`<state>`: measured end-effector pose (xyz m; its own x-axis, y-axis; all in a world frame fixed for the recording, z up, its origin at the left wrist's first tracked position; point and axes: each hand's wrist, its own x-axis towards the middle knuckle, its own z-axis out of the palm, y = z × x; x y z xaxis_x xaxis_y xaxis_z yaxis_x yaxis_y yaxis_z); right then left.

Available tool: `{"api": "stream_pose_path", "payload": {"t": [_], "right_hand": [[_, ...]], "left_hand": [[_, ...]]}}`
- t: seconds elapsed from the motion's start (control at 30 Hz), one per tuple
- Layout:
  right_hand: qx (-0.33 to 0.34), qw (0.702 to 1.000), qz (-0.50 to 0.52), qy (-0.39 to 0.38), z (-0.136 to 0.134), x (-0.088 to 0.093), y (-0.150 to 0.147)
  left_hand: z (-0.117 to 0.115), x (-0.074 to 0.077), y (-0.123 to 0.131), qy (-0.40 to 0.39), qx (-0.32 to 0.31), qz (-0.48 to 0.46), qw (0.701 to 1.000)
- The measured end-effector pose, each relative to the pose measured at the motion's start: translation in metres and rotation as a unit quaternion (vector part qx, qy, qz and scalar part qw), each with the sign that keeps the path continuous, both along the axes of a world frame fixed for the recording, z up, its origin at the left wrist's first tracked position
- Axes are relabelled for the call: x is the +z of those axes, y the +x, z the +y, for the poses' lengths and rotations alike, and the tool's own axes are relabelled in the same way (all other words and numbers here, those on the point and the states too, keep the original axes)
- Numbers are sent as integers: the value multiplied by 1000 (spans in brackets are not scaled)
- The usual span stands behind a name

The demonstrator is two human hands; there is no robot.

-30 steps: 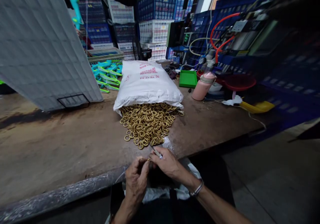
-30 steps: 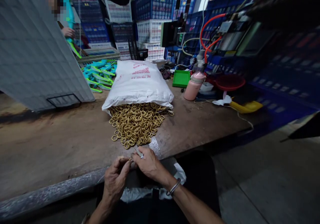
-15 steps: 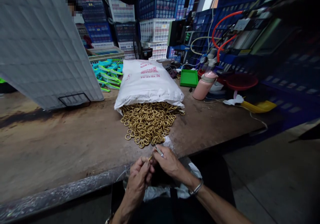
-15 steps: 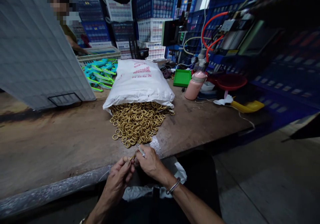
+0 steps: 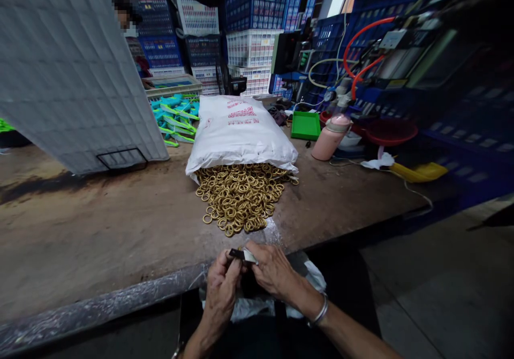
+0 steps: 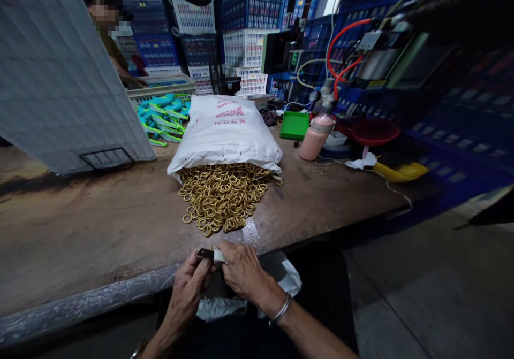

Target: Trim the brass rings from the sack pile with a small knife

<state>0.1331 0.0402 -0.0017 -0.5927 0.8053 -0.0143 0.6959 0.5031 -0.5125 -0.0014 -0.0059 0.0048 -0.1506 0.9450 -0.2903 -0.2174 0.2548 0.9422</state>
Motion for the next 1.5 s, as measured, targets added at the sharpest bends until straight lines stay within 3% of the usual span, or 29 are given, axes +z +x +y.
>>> {"api": "stream_pose_path", "payload": {"t": [0.17,0.3,0.47,0.6,0.7,0.87,1.0,1.2,1.4,1.5], "right_hand": [[-31,999,-11,0,6,0,8],[-129,991,8,21,21,-1,13],[-225,973,30,52,44,-1,12],[-235,970,-20,49,52,-2,7],[-225,971,-55,53,54,-3,5],[-224,974,22,27,62,-7,10],[-245,958,150,-14,69,-2,13],[-218,906,338,-134,59,14,2],[-165,876,393,-227,34,7,-13],[-154,894,365,-210,29,6,-15]], "left_hand": [[-6,7,3,11,-25,-36,999],[-6,8,4,-49,-22,-148,988],[0,1,1,-57,-16,-184,981],[2,1,0,-51,16,-228,972],[1,3,-1,-56,6,-265,963],[3,1,-4,-108,17,-312,944],[11,0,-1,-116,31,-297,947],[29,7,9,-40,28,-217,975],[40,7,17,6,44,-121,992],[41,5,16,21,44,-69,996]]}}
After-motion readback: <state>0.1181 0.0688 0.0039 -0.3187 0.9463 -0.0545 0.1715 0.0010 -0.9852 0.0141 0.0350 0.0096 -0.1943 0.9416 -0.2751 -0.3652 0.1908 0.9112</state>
